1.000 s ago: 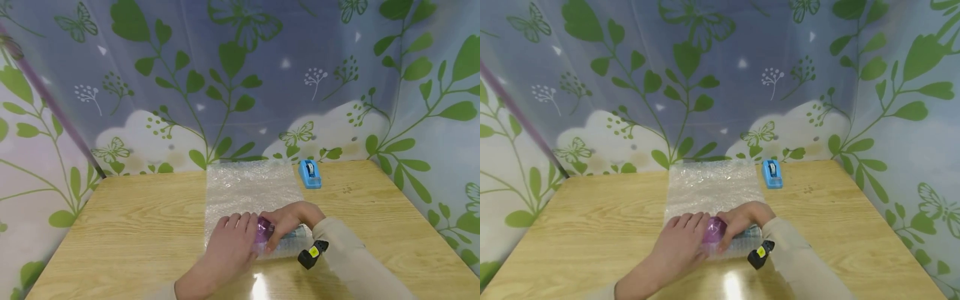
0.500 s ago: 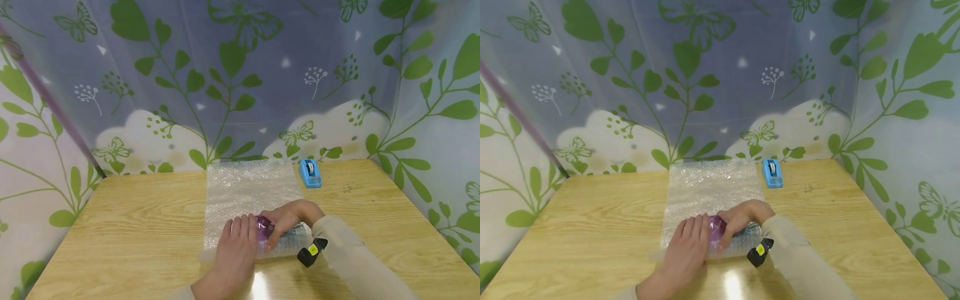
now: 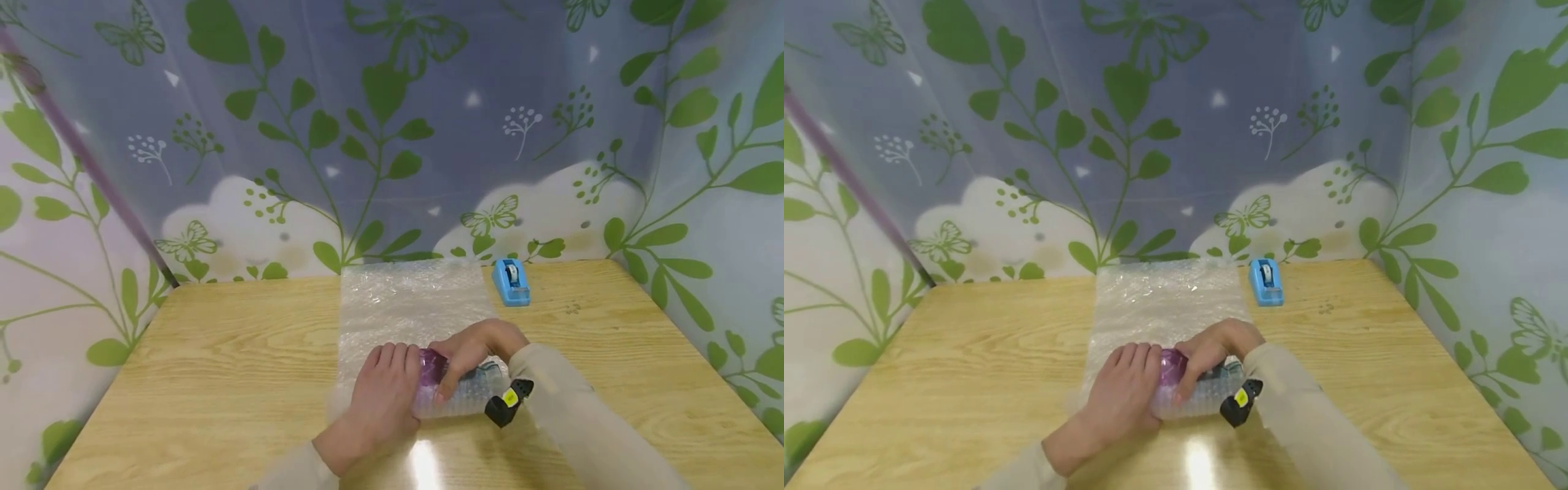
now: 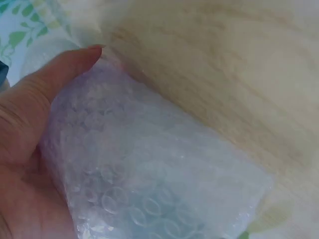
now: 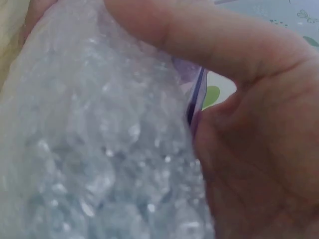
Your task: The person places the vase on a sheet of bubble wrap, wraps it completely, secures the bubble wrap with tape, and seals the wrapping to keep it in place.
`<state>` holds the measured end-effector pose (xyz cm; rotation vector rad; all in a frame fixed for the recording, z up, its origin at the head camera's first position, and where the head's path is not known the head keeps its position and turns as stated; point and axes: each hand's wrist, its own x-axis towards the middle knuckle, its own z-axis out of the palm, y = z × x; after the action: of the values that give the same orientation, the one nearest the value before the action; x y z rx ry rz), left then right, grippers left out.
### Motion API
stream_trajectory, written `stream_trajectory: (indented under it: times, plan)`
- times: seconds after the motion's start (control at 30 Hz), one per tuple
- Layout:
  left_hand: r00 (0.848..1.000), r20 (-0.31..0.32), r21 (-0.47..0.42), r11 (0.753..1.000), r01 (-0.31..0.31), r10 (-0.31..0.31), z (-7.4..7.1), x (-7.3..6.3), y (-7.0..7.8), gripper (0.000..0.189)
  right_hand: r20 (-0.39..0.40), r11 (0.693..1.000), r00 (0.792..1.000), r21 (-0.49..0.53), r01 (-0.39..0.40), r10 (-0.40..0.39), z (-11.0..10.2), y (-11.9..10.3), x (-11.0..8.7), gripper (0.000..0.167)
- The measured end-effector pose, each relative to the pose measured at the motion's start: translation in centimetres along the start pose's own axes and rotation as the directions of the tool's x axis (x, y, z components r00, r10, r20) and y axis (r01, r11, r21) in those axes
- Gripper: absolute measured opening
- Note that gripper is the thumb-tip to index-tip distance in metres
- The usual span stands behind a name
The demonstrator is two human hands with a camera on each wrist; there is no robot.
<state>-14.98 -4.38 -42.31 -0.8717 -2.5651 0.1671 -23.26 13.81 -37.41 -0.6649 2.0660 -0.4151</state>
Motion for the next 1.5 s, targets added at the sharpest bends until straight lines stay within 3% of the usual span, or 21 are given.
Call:
stream_trajectory:
  times: [0.2,0.37,0.43,0.57,0.67,0.8,0.9,0.97,1.07,1.17,1.33,1.43,1.5]
  plan:
    - [0.999,0.015,-0.12,0.992,-0.032,0.034,0.5,0.4,-0.8,0.081,0.093,0.995,0.993,0.081,0.065,-0.073,-0.3,0.4,0.4,0.085]
    - [0.999,0.014,-0.124,0.991,-0.04,0.042,0.6,0.3,-1.1,0.081,0.083,0.997,0.995,0.05,0.059,-0.063,-0.5,0.2,0.4,0.084]
    - [0.999,0.023,-0.13,0.991,-0.04,0.043,0.6,0.4,-1.2,0.077,0.044,0.999,0.998,0.006,0.04,-0.04,-0.6,0.0,0.2,0.082]
    - [0.998,0.061,-0.13,0.991,-0.027,0.036,0.5,0.7,-1.2,0.074,-0.109,0.996,0.994,-0.088,-0.035,0.025,-0.6,-0.2,-0.7,0.08]
    - [0.996,0.083,-0.12,0.993,-0.016,0.026,0.4,0.9,-1.2,0.079,-0.22,0.99,0.975,-0.129,-0.057,0.027,-0.3,-0.1,-1.5,0.086]
    - [0.996,0.085,-0.113,0.994,-0.007,0.016,0.3,1.2,-1.1,0.083,-0.351,0.976,0.936,-0.214,-0.037,-0.042,0.4,0.0,-2.3,0.097]
    - [0.996,0.086,-0.102,0.995,0.004,0.005,0.2,1.4,-1.0,0.083,-0.471,0.95,0.875,-0.31,-0.043,-0.114,1.1,0.0,-2.9,0.102]
    - [0.996,0.09,-0.093,0.996,0.006,0.002,0.1,1.5,-1.0,0.085,-0.548,0.921,0.817,-0.385,-0.054,-0.181,1.8,-0.1,-3.1,0.102]
    - [0.995,0.101,-0.084,0.996,0.009,-0.001,-0.1,1.6,-1.0,0.086,-0.64,0.876,0.708,-0.477,-0.064,-0.297,2.9,-0.1,-3.5,0.098]
    - [0.992,0.124,-0.097,0.995,0.014,-0.002,-0.3,1.7,-1.1,0.086,-0.699,0.831,0.582,-0.552,-0.069,-0.416,4.2,-0.1,-3.8,0.089]
    - [0.982,0.187,-0.153,0.988,0.036,-0.007,-0.4,1.9,-1.4,0.084,-0.75,0.779,0.402,-0.614,-0.129,-0.525,6.7,-0.5,-3.8,0.069]
    - [0.974,0.224,-0.182,0.982,0.058,-0.016,-0.4,2.1,-1.6,0.081,-0.759,0.754,0.317,-0.635,-0.166,-0.569,8.2,-0.9,-3.4,0.065]
    - [0.97,0.244,-0.195,0.979,0.065,-0.016,-0.3,2.2,-1.6,0.079,-0.758,0.741,0.286,-0.644,-0.189,-0.586,9.2,-1.2,-2.9,0.07]
